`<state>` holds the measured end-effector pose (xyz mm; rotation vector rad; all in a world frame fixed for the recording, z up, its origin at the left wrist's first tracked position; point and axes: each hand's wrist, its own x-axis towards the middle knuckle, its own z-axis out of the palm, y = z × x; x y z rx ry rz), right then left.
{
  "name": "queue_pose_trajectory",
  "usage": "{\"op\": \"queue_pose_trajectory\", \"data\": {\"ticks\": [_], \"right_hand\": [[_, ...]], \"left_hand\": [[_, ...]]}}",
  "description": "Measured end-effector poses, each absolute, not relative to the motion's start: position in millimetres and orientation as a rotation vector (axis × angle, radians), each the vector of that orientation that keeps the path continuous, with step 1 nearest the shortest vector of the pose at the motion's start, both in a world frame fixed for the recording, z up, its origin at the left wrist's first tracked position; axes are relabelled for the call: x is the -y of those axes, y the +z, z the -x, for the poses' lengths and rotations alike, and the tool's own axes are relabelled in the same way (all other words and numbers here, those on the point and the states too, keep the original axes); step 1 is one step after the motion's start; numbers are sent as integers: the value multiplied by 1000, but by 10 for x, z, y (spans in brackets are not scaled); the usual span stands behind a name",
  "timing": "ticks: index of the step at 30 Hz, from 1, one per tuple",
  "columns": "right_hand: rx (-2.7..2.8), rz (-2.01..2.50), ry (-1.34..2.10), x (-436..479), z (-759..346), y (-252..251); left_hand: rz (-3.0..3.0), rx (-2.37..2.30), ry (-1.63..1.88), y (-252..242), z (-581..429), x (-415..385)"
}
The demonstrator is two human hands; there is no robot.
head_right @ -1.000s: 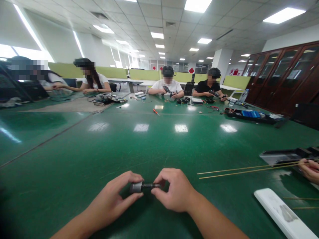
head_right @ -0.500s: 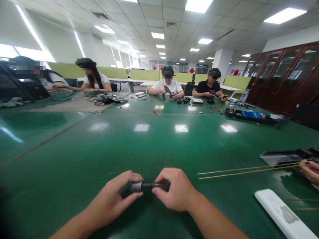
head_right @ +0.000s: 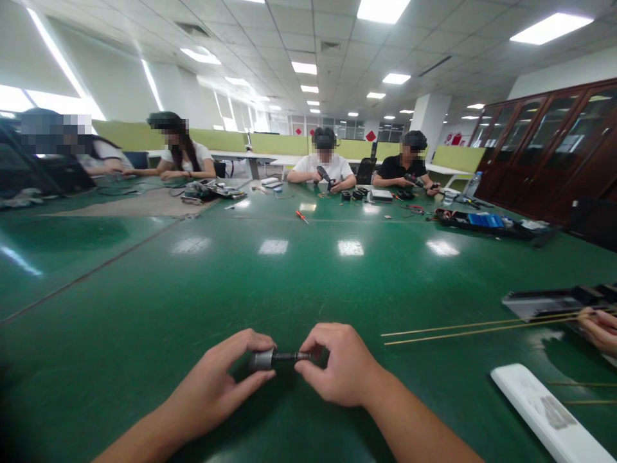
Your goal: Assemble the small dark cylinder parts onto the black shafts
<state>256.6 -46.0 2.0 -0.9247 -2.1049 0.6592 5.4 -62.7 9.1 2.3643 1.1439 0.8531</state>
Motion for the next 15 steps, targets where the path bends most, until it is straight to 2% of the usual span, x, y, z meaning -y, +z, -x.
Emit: {"op": "queue_pose_trajectory", "data": {"ticks": [15], "right_hand": [[2112, 936, 654, 439, -2587, 18]], "left_hand": [[-2377, -1162, 848, 72, -21, 618]]}}
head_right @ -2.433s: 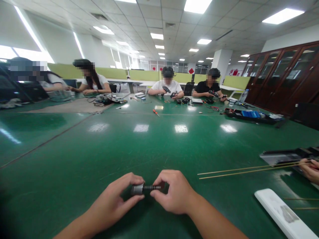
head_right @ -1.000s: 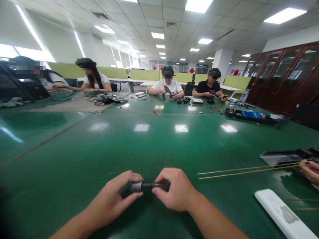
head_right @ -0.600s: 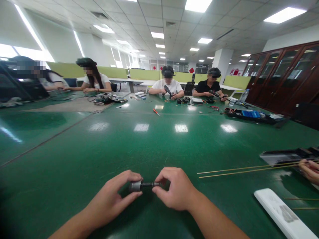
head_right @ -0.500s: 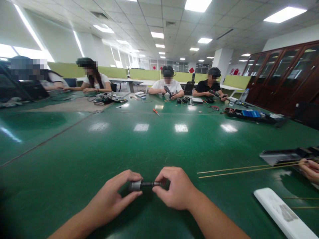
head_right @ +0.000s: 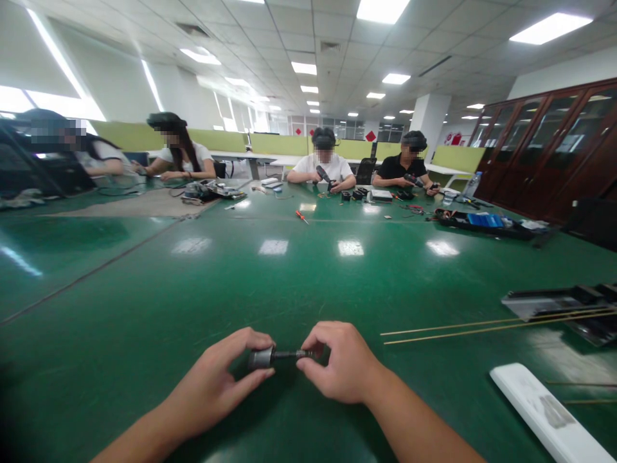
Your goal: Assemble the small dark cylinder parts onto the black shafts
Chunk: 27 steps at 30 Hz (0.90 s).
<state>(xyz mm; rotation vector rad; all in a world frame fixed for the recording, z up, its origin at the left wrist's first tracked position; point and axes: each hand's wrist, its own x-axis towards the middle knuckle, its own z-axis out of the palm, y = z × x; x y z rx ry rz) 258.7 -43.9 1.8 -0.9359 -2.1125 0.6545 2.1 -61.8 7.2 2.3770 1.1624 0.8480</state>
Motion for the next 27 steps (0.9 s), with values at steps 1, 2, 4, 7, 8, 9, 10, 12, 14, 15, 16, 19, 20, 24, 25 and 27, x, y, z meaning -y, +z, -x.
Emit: {"op": "queue_pose_trajectory", "data": {"ticks": [1, 2, 4, 7, 8, 9, 10, 12, 14, 15, 16, 19, 20, 24, 25, 27], "right_hand": [[2111, 938, 653, 439, -2589, 22], [2111, 939, 653, 440, -2591, 27], [2109, 940, 654, 440, -2593, 35], [2102, 942, 653, 440, -2593, 42], [2102, 945, 649, 439, -2592, 43], [2104, 948, 645, 438, -2592, 42], [2108, 948, 641, 436, -2591, 41], [2115, 945, 632, 431, -2592, 36], [2122, 942, 624, 427, -2594, 31], [2124, 942, 620, 427, -2595, 28], [2127, 943, 618, 426, -2597, 26], [2133, 946, 614, 426, -2606, 20], [2134, 948, 610, 424, -2611, 19], [2139, 962, 593, 406, -2633, 32], [2138, 965, 590, 401, -2639, 40], [2138, 968, 590, 396, -2647, 56]], "left_hand": [[-2377, -1161, 855, 74, -20, 618], [-2376, -1164, 859, 78, -19, 618], [-2372, -1174, 857, 88, -20, 621], [-2365, -1189, 852, 101, -23, 626], [-2363, -1188, 850, 102, -23, 626], [-2360, -1192, 851, 102, -23, 626], [-2357, -1197, 850, 101, -23, 625], [-2354, -1207, 846, 101, -24, 622], [-2353, -1213, 845, 106, -29, 619], [-2353, -1211, 846, 111, -32, 619], [-2355, -1209, 845, 118, -35, 619], [-2360, -1207, 851, 133, -34, 621], [-2361, -1205, 850, 134, -31, 621], [-2355, -1217, 856, 120, -7, 609], [-2356, -1221, 860, 118, -3, 604], [-2366, -1231, 879, 126, 0, 598]]}}
